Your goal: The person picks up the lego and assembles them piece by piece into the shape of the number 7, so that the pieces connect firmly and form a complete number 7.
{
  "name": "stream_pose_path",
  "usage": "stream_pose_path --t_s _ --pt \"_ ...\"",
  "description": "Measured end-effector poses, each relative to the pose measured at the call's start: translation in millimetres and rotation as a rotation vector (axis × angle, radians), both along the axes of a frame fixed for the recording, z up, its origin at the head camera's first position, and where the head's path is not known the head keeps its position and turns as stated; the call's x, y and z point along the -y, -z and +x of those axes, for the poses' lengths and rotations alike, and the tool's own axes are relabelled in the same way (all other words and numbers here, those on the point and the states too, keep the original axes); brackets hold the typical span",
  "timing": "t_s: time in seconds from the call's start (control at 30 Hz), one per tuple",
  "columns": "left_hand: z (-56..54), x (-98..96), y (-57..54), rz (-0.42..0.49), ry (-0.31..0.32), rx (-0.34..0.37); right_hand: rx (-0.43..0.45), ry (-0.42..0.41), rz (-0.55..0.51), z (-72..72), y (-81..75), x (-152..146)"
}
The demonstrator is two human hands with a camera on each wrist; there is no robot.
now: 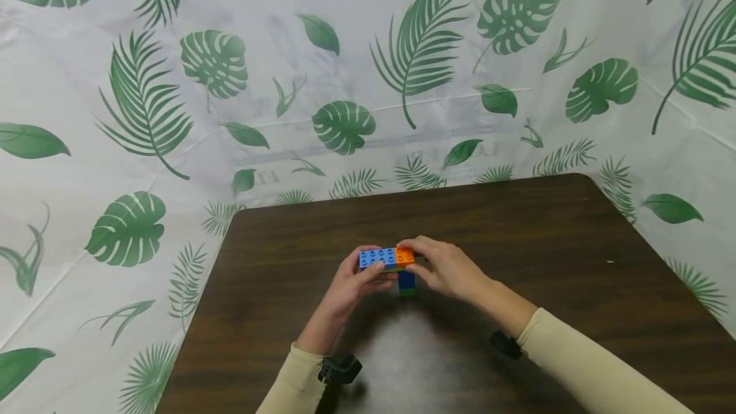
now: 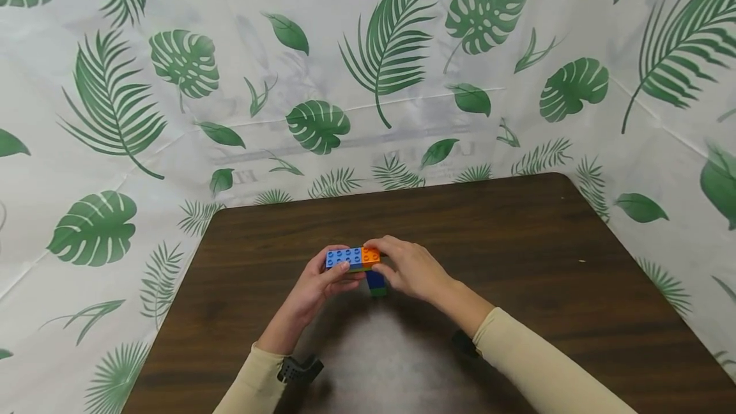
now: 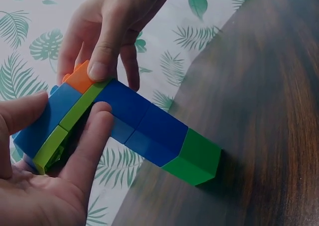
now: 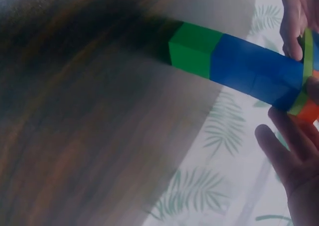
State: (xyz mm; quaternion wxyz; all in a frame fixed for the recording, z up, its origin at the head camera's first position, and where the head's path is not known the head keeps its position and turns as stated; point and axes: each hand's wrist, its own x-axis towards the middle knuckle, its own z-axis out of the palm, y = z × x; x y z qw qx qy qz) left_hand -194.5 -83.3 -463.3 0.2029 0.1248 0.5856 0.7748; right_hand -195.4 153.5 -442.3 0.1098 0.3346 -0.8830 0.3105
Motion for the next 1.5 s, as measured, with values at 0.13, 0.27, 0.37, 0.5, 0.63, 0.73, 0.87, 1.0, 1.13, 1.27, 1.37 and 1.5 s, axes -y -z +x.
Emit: stream_pose_path --t_s 0.13,0.27,0.37,0.5,0.63,0.73,0.87,1.0,1.13,1.27,1.37,1.5 --pt "0.6 4.8 1.4 -0.047 -0.011 -0.039 0.003 -0.01 -0.009 1.3 4.3 1.2" --pt "0.6 11.3 4.4 -0.086 -0.092 -0.092 0.005 -0.02 -0.019 0.6 6.9 0.1" --pt "0.3 16.5 6.1 -0.094 -0.182 -0.124 0.023 -0.037 -0.044 -0.9 7.0 -1.8" --pt "0.8 21.7 5.8 -0.095 -0.265 -0.156 0.073 -0.057 -0.075 -3.3 7.1 -3.5" --pt "1.3 22.4 4.7 -0.097 -0.289 -0.162 0.107 -0.056 -0.095 -5.0 7.7 -4.2" --pt "1.0 21.3 4.7 -0.1 -0.309 -0.16 0.133 -0.043 -0.127 -5.4 6.9 -4.7" --pt "-0.2 18.6 4.8 -0.105 -0.344 -0.157 0.186 -0.001 -0.185 -5.7 5.7 -5.1" --pt "-0.5 16.5 4.7 -0.141 -0.387 -0.128 0.239 0.056 -0.255 -7.4 7.3 -5.1" --pt "-0.2 15.7 5.1 -0.191 -0.418 -0.082 0.303 0.106 -0.313 -9.0 10.4 -5.2" --pt "1.0 15.8 4.4 -0.213 -0.396 -0.056 0.375 0.157 -0.326 -9.7 12.3 -6.0" --pt "4.9 16.2 -2.4 -0.251 -0.347 -0.059 0.444 0.18 -0.36 -9.8 13.9 -7.3" --pt "11.8 16.5 -13.5 -0.312 -0.293 -0.056 0.507 0.199 -0.399 -9.8 19.7 -9.2"
